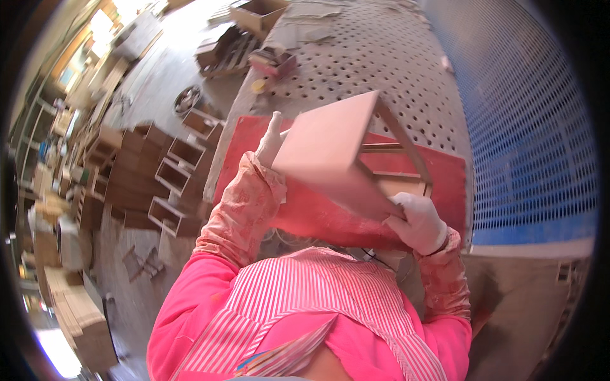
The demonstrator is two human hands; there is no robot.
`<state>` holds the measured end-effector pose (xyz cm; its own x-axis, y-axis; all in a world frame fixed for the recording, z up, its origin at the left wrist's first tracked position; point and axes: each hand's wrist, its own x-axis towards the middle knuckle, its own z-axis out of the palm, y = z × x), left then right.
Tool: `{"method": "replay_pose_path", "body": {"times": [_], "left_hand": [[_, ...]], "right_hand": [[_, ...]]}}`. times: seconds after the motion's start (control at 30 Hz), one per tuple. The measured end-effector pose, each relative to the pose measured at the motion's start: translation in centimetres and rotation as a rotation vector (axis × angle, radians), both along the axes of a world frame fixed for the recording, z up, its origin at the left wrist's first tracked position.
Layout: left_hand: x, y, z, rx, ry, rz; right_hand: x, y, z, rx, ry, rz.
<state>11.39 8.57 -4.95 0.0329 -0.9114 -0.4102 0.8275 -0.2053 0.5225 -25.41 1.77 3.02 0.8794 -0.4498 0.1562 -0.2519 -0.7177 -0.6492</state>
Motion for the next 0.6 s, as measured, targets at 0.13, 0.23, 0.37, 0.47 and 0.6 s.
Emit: {"method": "replay_pose_path", "body": {"times": [0.13, 0.23, 0.37, 0.47, 0.6], "left_hand": [[-1.4, 8.4, 2.1, -0.195, 0.217, 0.147], [-3.0, 15.1, -0.1, -0.228, 0.002, 0.306], [-8.2, 24.6, -3.2, 0.079, 0.217, 0.32], [-13.6, 30.5, -4.6, 0.302, 0.205, 0.35], [-19.9, 34.8, -6.4, 0.275, 0.329, 0.638]], "right_hand": [[4.0, -2.2, -1.3, -0.481, -0.001, 0.371], [8.6, -3.9, -2.2, -0.678, -0.051, 0.549], [15.4, -4.0, -2.7, -0.683, -0.123, 0.88], [20.5, -1.1, -4.2, -0.748, -0.119, 1.101], [25.8, 5.6, -6.5, -0.699, -0.256, 1.38]]}}
